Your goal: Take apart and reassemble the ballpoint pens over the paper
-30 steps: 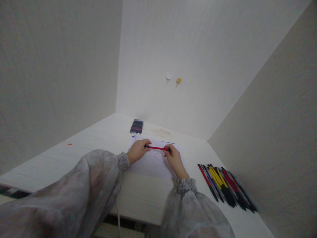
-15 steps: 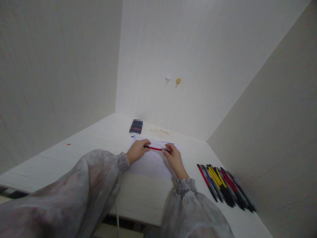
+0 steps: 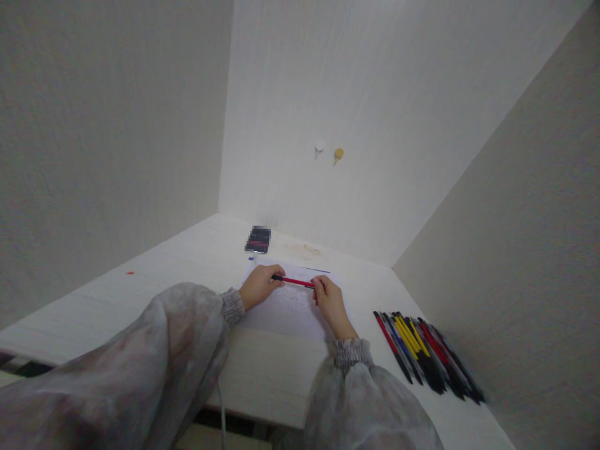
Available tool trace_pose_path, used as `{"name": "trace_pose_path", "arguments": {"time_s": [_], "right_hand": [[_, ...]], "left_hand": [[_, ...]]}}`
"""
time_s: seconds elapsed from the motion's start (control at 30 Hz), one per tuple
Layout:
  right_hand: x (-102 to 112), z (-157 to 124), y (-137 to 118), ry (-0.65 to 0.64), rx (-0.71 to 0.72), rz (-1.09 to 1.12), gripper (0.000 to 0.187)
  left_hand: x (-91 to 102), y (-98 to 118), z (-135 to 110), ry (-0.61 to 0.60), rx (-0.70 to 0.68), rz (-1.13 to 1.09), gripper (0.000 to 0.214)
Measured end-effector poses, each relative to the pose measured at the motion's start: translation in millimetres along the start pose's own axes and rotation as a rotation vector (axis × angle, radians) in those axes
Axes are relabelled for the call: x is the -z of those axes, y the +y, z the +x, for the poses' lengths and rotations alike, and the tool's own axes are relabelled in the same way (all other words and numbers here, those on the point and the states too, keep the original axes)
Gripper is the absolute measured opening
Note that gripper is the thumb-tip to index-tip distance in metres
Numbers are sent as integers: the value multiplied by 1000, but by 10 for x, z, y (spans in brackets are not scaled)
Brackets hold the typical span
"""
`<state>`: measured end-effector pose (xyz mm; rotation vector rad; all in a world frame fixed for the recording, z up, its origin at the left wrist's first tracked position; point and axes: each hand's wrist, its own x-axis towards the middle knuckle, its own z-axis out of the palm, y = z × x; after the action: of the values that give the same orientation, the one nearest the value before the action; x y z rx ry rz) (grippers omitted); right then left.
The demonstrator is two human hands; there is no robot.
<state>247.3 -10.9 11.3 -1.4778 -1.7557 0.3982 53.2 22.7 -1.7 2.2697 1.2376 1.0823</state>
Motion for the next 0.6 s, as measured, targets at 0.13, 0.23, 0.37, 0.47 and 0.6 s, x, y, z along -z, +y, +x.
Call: {"name": "trace_pose_path", "arguments": {"time_s": [0.13, 0.23, 0.37, 0.47, 0.6], "right_hand": [[24, 8, -6, 37, -34, 10, 28], [43, 17, 8, 82, -76, 13, 27], [62, 25, 29, 163, -93, 5, 25], [75, 28, 21, 207, -113, 5, 24], [97, 15, -32, 217, -142, 25, 25]], "left_hand": [[2, -1, 9, -5, 4, 13, 20], [-3, -28, 17, -19, -16, 52, 24], [-4, -67, 25, -36, -27, 115, 26], [-2, -77, 24, -62, -30, 141, 25], [5, -55, 12, -58, -59, 133, 21]]}}
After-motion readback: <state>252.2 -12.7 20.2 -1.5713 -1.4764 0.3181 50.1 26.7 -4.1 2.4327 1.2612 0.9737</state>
